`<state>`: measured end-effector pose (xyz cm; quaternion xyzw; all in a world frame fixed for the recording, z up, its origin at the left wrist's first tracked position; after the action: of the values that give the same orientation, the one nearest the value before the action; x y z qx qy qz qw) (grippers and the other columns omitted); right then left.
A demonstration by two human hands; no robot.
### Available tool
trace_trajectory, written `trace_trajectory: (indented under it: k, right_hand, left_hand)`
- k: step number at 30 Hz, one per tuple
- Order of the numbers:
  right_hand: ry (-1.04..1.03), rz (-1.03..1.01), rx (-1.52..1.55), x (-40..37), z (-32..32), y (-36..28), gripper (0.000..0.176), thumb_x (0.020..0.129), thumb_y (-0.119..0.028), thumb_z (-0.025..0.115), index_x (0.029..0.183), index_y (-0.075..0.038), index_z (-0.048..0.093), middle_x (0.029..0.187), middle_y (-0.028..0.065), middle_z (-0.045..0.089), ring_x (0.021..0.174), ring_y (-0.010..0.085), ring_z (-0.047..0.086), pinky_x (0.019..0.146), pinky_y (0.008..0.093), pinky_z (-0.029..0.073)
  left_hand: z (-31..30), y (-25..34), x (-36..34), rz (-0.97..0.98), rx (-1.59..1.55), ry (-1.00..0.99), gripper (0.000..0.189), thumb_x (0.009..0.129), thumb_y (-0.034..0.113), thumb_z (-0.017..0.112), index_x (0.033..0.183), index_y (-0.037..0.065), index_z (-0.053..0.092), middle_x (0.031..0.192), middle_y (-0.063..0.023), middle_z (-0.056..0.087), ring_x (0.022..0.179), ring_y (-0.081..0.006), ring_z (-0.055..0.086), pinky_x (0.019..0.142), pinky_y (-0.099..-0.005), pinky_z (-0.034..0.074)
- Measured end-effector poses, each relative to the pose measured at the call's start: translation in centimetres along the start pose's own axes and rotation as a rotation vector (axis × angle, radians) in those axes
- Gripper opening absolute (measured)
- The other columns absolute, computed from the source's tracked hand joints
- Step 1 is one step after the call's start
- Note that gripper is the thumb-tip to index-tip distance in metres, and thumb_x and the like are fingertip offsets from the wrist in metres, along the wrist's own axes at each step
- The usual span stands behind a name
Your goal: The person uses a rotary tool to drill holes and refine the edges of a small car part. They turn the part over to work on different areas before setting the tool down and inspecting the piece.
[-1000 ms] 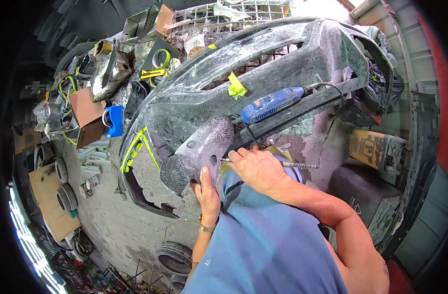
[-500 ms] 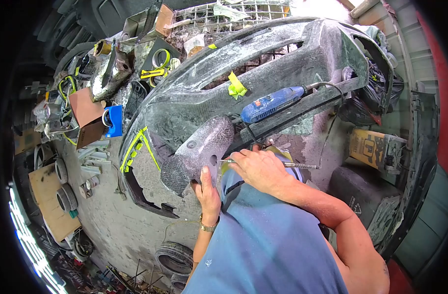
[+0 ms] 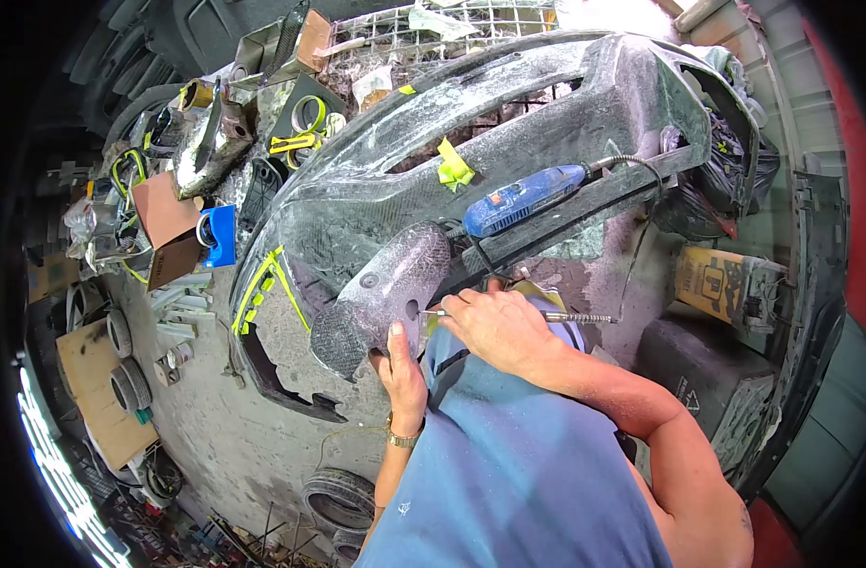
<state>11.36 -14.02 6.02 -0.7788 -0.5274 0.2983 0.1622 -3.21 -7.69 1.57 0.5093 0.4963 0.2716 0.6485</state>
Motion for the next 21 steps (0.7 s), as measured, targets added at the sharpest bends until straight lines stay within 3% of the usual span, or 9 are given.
trace_trajectory:
  k: [4,6,17,19,21]
  right_hand:
    - [0.041,-0.030,-0.009,0.0,0.2,0.1,0.025,0.090,-0.028,0.058,0.103,-0.007,0.062,0.099,0.0107,0.068,0.078,0.0295,0.068,0.062,0.0417,0.055]
    - [0.041,-0.027,-0.011,0.1,0.2,0.2,0.025,0.090,-0.028,0.059,0.103,-0.007,0.062,0.100,0.0108,0.068,0.078,0.0293,0.068,0.062,0.0416,0.055]
    - [-0.021,0.001,0.075,-0.1,-0.2,0.2,0.026,0.089,-0.029,0.060,0.103,-0.007,0.063,0.102,0.0128,0.068,0.078,0.0322,0.067,0.064,0.0438,0.054]
    - [0.048,-0.017,0.092,0.1,-0.2,0.4,0.024,0.092,-0.027,0.056,0.104,-0.007,0.061,0.091,0.0104,0.067,0.080,0.0331,0.067,0.068,0.0429,0.055]
    - [0.046,-0.003,0.092,0.1,0.0,0.5,0.025,0.090,-0.028,0.058,0.104,-0.007,0.063,0.097,0.0132,0.067,0.079,0.0339,0.067,0.067,0.0438,0.054]
  left_hand:
    - [0.1,-0.3,-0.2,-0.103,0.044,-0.043,0.040,0.098,0.025,0.054,0.121,-0.007,0.046,0.124,-0.0161,0.054,0.111,-0.0213,0.050,0.097,-0.0356,0.040]
    - [0.1,0.1,-0.3,-0.062,0.057,-0.009,0.038,0.099,0.024,0.053,0.110,-0.012,0.059,0.111,-0.0145,0.063,0.100,-0.0176,0.056,0.087,-0.0339,0.045]
    - [0.0,0.3,-0.2,0.026,0.056,0.030,0.036,0.099,0.023,0.053,0.108,-0.012,0.060,0.107,-0.0160,0.064,0.097,-0.0197,0.057,0.085,-0.0354,0.045]
    - [-0.1,0.5,-0.2,0.043,0.060,0.033,0.036,0.099,0.023,0.053,0.107,-0.012,0.060,0.106,-0.0166,0.064,0.097,-0.0200,0.058,0.084,-0.0359,0.046]
    - [0.0,0.6,-0.3,0.025,0.118,-0.022,0.035,0.099,0.022,0.052,0.105,-0.012,0.061,0.104,-0.0166,0.064,0.095,-0.0201,0.058,0.081,-0.0366,0.046]
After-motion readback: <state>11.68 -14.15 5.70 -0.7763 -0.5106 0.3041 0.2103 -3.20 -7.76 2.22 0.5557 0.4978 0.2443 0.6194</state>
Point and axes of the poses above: each hand's wrist, its own x-axis towards the middle knuckle, its own z-axis out of the palm, y = z × x, the point moved 8 cm from there along x, towards the middle knuckle
